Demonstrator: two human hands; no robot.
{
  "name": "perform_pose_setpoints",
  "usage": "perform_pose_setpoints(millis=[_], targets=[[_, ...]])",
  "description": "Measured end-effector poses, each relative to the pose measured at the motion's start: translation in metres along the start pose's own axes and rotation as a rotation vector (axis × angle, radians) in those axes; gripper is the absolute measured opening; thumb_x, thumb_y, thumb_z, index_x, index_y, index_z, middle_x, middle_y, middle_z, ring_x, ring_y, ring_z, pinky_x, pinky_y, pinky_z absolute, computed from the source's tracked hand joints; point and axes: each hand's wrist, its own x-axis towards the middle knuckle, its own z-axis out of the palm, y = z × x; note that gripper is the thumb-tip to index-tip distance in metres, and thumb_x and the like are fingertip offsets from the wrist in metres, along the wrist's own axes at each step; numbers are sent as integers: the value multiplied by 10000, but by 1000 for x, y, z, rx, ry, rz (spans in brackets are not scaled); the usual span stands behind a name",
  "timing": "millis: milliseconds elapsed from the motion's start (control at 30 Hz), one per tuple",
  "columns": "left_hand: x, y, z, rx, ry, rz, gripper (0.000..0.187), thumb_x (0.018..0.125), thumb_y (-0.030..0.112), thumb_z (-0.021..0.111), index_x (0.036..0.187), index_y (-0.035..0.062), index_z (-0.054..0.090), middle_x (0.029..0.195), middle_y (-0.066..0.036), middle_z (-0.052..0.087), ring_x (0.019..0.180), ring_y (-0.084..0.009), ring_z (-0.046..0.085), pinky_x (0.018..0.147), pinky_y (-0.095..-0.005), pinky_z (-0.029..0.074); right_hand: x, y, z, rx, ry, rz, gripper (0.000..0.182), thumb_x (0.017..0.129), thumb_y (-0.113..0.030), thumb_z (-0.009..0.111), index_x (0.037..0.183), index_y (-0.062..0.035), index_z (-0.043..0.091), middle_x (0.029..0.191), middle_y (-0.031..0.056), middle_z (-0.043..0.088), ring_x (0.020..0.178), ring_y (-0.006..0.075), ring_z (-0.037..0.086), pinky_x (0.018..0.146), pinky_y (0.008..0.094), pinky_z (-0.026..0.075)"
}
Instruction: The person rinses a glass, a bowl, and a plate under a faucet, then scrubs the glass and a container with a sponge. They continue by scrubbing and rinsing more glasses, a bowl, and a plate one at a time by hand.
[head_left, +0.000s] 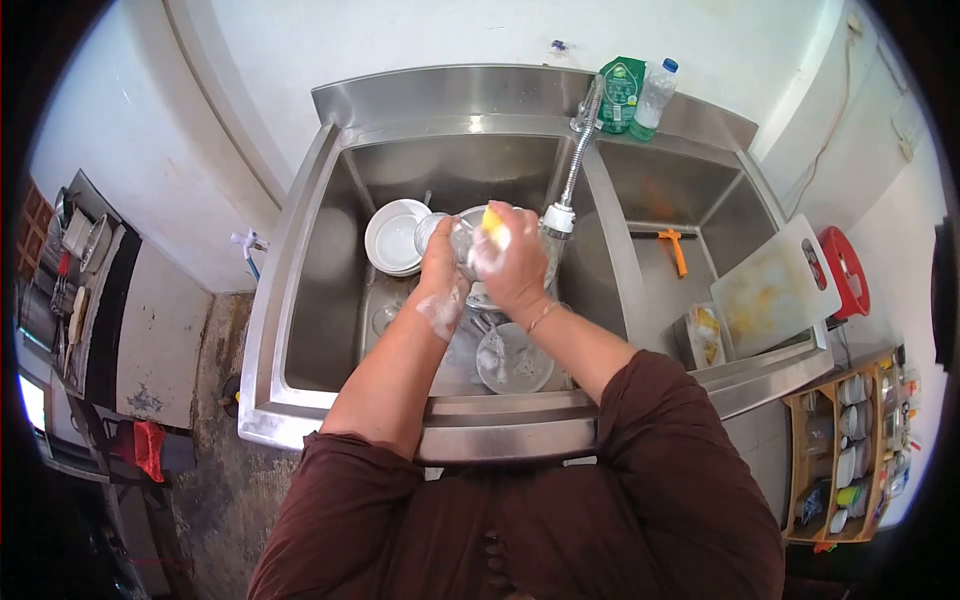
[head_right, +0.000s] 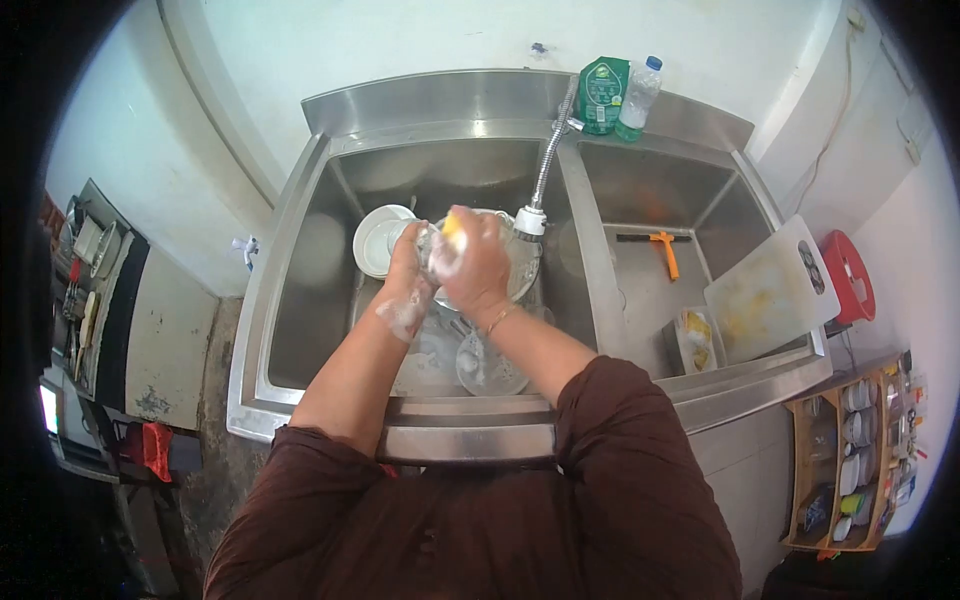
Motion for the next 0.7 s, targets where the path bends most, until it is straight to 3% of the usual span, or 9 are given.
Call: perform_pose_setpoints(millis=[100, 200, 267, 333, 367, 433, 467, 533, 700], targets=[[-46, 9, 19, 28, -211, -107, 330, 850, 315, 430, 979, 31, 539, 922, -134, 604, 855, -259, 594, 792, -341, 480, -14, -24, -4, -360, 91, -350, 289, 757, -274, 604, 997, -116, 573, 1036, 150, 472, 837, 347, 525, 691, 409, 460], [-30, 9, 17, 109, -148, -4, 347, 846, 331, 442, 984, 30, 547, 920, -131, 613, 857, -257, 602, 782, -350, 489, 2, -21, -12, -258, 1, -355, 322, 738, -246, 618, 1026, -111, 566, 991, 163, 488, 815, 339, 532, 685, 408, 459], [-11, 11, 8, 19, -177, -50, 358, 819, 332, 500, 982, 18, 554, 903, -146, 620, 809, -255, 621, 693, -369, 520, 22, 24, 4, -87, -24, -228, 306, 743, -243, 638, 1012, -108, 585, 967, 150, 506, 822, 321, 552, 710, 383, 464], [-15, 20, 7, 344, -376, -321, 380, 772, 314, 578, 1004, 14, 544, 861, -138, 614, 770, -268, 613, 600, -393, 522, 44, 73, 16, 234, -124, 188, 319, 733, -237, 683, 996, -76, 601, 932, 109, 575, 812, 245, 589, 720, 325, 469], [-29, 22, 14, 385, -418, -349, 443, 743, 296, 617, 1067, 9, 522, 869, -169, 605, 737, -280, 612, 551, -387, 515, 51, 71, 3, 235, -119, 183, 319, 733, -237, 683, 996, -76, 601, 932, 109, 575, 812, 245, 589, 720, 325, 469], [-36, 26, 15, 362, -445, -407, 470, 740, 302, 623, 1096, 17, 512, 871, -182, 601, 710, -281, 611, 542, -383, 511, 58, 57, -34, 452, -520, 295, 327, 708, -181, 727, 957, -9, 604, 853, 33, 634, 760, 98, 569, 681, 251, 453], [-37, 27, 14, 342, -477, -459, 497, 738, 309, 628, 1125, 24, 501, 873, -194, 596, 683, -282, 611, 532, -379, 508, 61, 60, -43, 447, -523, 297, 327, 708, -181, 727, 957, -9, 604, 853, 33, 634, 760, 98, 569, 681, 251, 453], [-28, 28, 5, 405, -555, -505, 534, 744, 335, 633, 1156, 28, 487, 932, -220, 586, 656, -297, 604, 508, -363, 499, 65, 58, -57, 451, -843, 427, 308, 691, -170, 748, 931, -21, 625, 824, 27, 631, 731, 90, 559, 680, 243, 453], [-37, 47, 6, 358, -661, -438, 621, 777, 407, 594, 1206, -15, 440, 1131, -235, 537, 822, -370, 612, 553, -382, 534, 58, 28, -59, 772, -645, 646, 209, 682, -80, 727, 848, -3, 626, 795, 67, 627, 731, 144, 604, 658, 281, 476]])
